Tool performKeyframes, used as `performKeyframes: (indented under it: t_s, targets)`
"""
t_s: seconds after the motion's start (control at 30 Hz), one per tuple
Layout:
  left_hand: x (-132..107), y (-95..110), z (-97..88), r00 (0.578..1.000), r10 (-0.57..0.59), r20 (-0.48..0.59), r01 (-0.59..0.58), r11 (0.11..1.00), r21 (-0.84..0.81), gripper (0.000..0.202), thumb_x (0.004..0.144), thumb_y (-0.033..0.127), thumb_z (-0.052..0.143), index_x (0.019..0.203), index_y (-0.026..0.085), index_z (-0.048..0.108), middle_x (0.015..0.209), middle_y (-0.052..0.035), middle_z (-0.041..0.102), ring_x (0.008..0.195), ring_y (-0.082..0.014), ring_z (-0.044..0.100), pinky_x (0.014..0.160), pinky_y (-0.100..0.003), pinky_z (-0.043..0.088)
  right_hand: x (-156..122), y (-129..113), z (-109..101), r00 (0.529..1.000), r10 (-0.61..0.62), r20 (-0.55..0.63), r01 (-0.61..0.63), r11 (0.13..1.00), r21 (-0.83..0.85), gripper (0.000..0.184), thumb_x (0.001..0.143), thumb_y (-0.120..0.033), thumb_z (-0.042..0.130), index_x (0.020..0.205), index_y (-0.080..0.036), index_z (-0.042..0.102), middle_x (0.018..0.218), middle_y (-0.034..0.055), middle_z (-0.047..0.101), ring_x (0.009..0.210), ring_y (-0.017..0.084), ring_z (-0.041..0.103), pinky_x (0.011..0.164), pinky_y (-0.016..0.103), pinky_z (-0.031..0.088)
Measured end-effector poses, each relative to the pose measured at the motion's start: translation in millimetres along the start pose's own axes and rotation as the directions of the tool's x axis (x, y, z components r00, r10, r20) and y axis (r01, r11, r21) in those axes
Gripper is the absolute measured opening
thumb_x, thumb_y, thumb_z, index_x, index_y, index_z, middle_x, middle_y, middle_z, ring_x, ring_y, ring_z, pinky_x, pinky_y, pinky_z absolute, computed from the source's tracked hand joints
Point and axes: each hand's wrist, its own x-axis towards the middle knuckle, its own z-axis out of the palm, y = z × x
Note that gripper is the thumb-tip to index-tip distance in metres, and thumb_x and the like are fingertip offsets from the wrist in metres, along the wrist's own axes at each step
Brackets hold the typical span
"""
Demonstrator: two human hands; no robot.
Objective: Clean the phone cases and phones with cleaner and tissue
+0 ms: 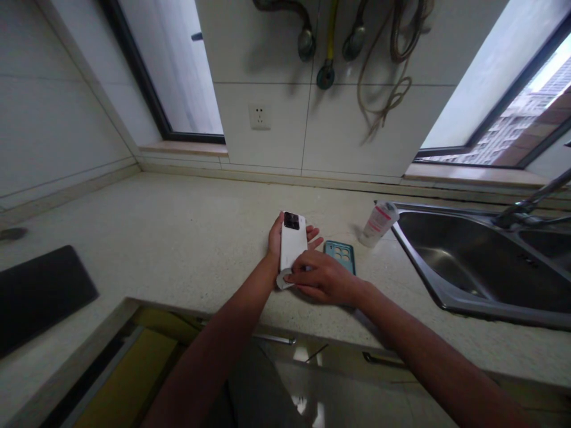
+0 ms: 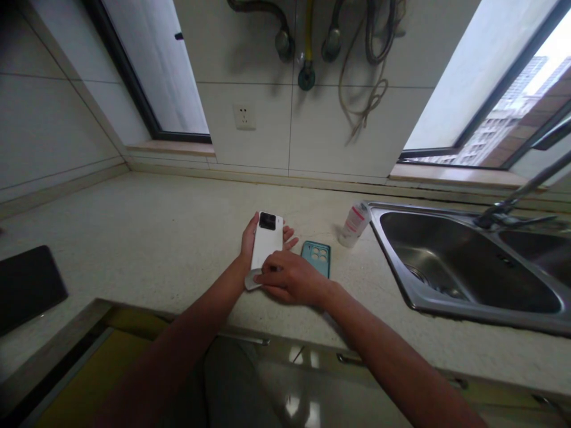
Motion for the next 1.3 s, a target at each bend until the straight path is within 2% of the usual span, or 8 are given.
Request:
performKeyframes:
  t_s: [0.27, 0.4, 0.5, 0.63, 0.73, 1.0, 1.17, 1.3]
  targets:
    - [-4.8, 5.2, -0.9, 0.984, 0.179, -0.008, -0.178, 0.968, -0.179, 0.054, 0.087, 0.062, 0.042, 0.084, 0.013, 0.065, 0.063, -0.0042, 0.058, 0.063, -0.0159, 0.060, 0.094, -0.043, 0.051, -8.8, 18.9, -17.8, 0.994, 0.102, -0.035, -0.102, 0.995, 0.011, 0.018, 0.093, -0.022, 0.057, 0.095, -0.020, 0.074, 0.084, 0.0062, 0.065, 0.079, 0.016, 0.058, 0.071, 0.029, 0.045]
    - [-7.1, 13.7, -1.9, 0.968, 0.251, -0.014, -0.249, 0.951, -0.183, 0.055, 0.087, 0.063, 0.040, 0.083, 0.013, 0.063, 0.066, -0.0045, 0.055, 0.061, -0.0137, 0.055, 0.075, -0.034, 0.054, -17.0, 33.1, -35.4, 0.964, 0.267, -0.005, -0.267, 0.963, -0.037, 0.022, 0.091, -0.020, 0.053, 0.096, -0.018, 0.074, 0.084, 0.0080, 0.067, 0.079, 0.017, 0.061, 0.071, 0.029, 0.046]
    - [-7.3, 17.6, -2.5, 0.973, 0.232, -0.015, -0.232, 0.966, -0.112, 0.056, 0.083, 0.067, 0.042, 0.081, 0.014, 0.061, 0.067, -0.0038, 0.052, 0.053, -0.0104, 0.046, 0.052, -0.025, 0.043, -25.5, 45.1, -49.7, 0.837, 0.536, -0.111, -0.546, 0.830, -0.112, 0.023, 0.089, -0.024, 0.054, 0.098, -0.017, 0.074, 0.089, 0.0092, 0.070, 0.078, 0.018, 0.063, 0.072, 0.030, 0.047]
    - [-4.6, 17.3, -3.7, 0.987, 0.160, -0.001, -0.160, 0.985, -0.061, 0.057, 0.083, 0.069, 0.038, 0.079, 0.016, 0.057, 0.064, -0.0022, 0.048, 0.047, -0.0089, 0.039, 0.044, -0.022, 0.034, -35.0, 54.8, -62.7, 0.478, 0.837, -0.268, -0.875, 0.426, -0.229, 0.026, 0.090, -0.032, 0.054, 0.098, -0.018, 0.074, 0.082, 0.0087, 0.073, 0.074, 0.022, 0.066, 0.068, 0.031, 0.046]
    - [-3.1, 15.1, -3.5, 0.992, 0.126, 0.009, -0.126, 0.992, -0.007, 0.049, 0.082, 0.064, 0.041, 0.080, 0.017, 0.055, 0.062, -0.0011, 0.048, 0.045, -0.0096, 0.039, 0.042, -0.022, 0.034, -37.6, 57.0, -64.1, 0.322, 0.895, -0.309, -0.933, 0.246, -0.262, 0.030, 0.092, -0.035, 0.052, 0.101, -0.018, 0.074, 0.085, 0.0110, 0.075, 0.080, 0.025, 0.069, 0.069, 0.032, 0.046]
    - [-4.6, 9.4, 0.2, 0.987, 0.160, 0.017, -0.161, 0.980, 0.113, 0.035, 0.074, 0.052, 0.054, 0.086, 0.020, 0.053, 0.065, 0.0005, 0.050, 0.047, -0.0099, 0.043, 0.041, -0.020, 0.034, -29.0, 44.5, -72.6, 0.229, 0.914, -0.333, -0.909, 0.078, -0.410, 0.031, 0.090, -0.032, 0.051, 0.110, -0.024, 0.074, 0.101, 0.0113, 0.075, 0.094, 0.027, 0.070, 0.077, 0.034, 0.050]
    - [-4.9, 3.3, 3.1, 0.983, 0.185, -0.010, -0.177, 0.954, 0.242, 0.042, 0.068, 0.051, 0.073, 0.083, 0.020, 0.050, 0.066, 0.0030, 0.050, 0.049, -0.0079, 0.045, 0.043, -0.019, 0.036, -29.9, 27.2, -89.5, 0.168, 0.927, -0.336, -0.895, 0.000, -0.446, 0.032, 0.088, -0.033, 0.054, 0.112, -0.028, 0.074, 0.102, 0.0128, 0.074, 0.095, 0.030, 0.070, 0.076, 0.037, 0.051]
    - [-3.7, -2.4, 2.8, 0.974, 0.220, -0.049, -0.183, 0.900, 0.395, 0.053, 0.061, 0.056, 0.081, 0.084, 0.021, 0.050, 0.066, 0.0053, 0.048, 0.047, -0.0068, 0.044, 0.042, -0.019, 0.035, -36.9, 20.6, -96.3, 0.142, 0.963, -0.227, -0.890, 0.024, -0.454, 0.038, 0.080, -0.036, 0.067, 0.117, -0.028, 0.072, 0.109, 0.0124, 0.073, 0.098, 0.031, 0.069, 0.078, 0.039, 0.051]
